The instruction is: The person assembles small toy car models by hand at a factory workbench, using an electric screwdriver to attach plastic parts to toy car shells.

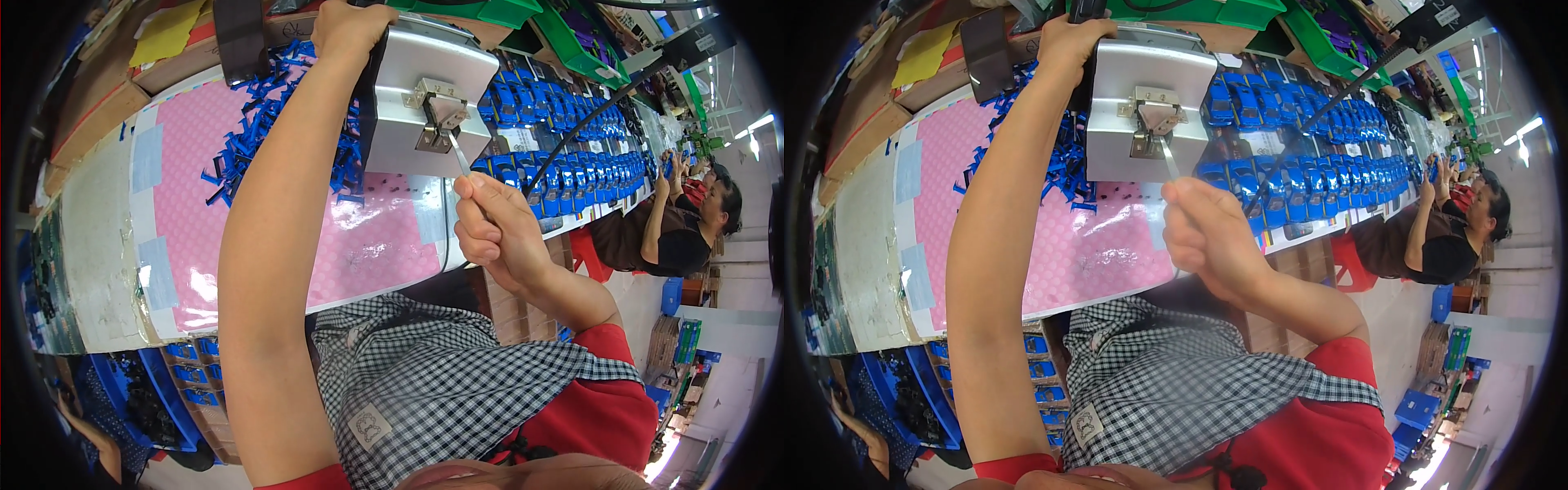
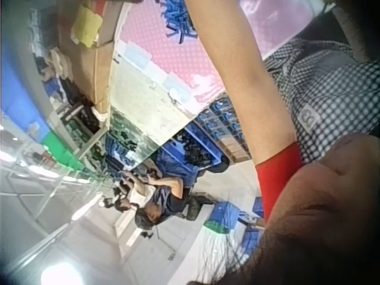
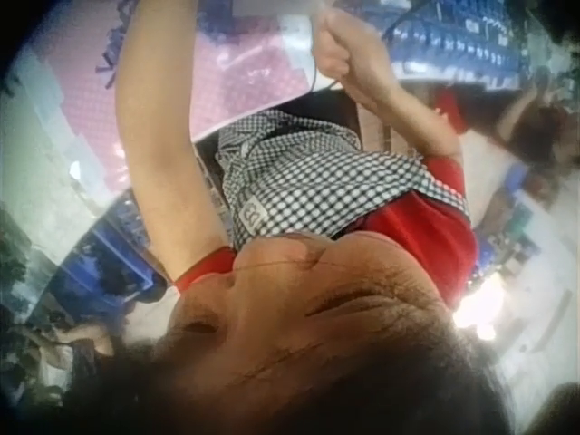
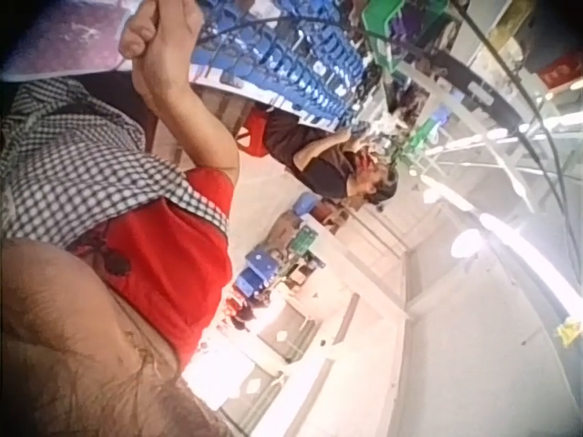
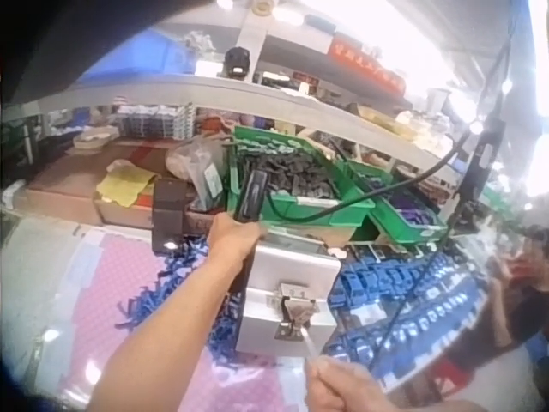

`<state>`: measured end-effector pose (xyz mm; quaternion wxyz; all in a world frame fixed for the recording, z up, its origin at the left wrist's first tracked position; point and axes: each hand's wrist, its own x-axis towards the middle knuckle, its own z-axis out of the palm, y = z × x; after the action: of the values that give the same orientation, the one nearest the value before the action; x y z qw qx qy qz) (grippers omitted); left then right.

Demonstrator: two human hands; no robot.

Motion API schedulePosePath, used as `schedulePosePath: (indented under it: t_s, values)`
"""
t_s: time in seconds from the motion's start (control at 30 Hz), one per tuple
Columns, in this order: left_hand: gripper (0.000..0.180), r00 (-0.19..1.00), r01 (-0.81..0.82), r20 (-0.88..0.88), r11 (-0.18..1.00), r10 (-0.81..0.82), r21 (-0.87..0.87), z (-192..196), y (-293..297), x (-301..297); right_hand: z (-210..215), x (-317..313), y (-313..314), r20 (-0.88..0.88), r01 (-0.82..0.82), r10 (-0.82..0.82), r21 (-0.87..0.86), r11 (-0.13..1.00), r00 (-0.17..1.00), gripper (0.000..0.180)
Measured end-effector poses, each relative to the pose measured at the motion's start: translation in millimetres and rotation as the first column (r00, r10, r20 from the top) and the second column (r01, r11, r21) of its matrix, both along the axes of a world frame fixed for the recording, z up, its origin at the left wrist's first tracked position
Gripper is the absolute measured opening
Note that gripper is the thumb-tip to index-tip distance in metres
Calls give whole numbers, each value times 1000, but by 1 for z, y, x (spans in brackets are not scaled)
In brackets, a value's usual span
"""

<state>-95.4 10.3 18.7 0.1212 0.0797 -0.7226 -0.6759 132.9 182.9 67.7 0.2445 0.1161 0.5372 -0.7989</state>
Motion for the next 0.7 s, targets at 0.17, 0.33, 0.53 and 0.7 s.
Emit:
schedulePosePath:
  t_s: [0.17,0.33,0.53,0.7]
  values:
    - [34,999,-42,12,999,42,-10,-5,-7,-1,15,40,-19,4,-12,12,-62,998,1000,23]
    - [46,986,-91,123,981,113,-170,32,7,23,2,29,-10,68,24,-17,-101,995,998,22]
    - [46,982,-122,126,981,141,-149,32,2,27,-16,29,-21,115,61,-40,-188,980,993,20]
    - [46,986,-96,126,987,112,-126,34,1,28,-49,18,-29,192,200,-103,-605,771,976,21]
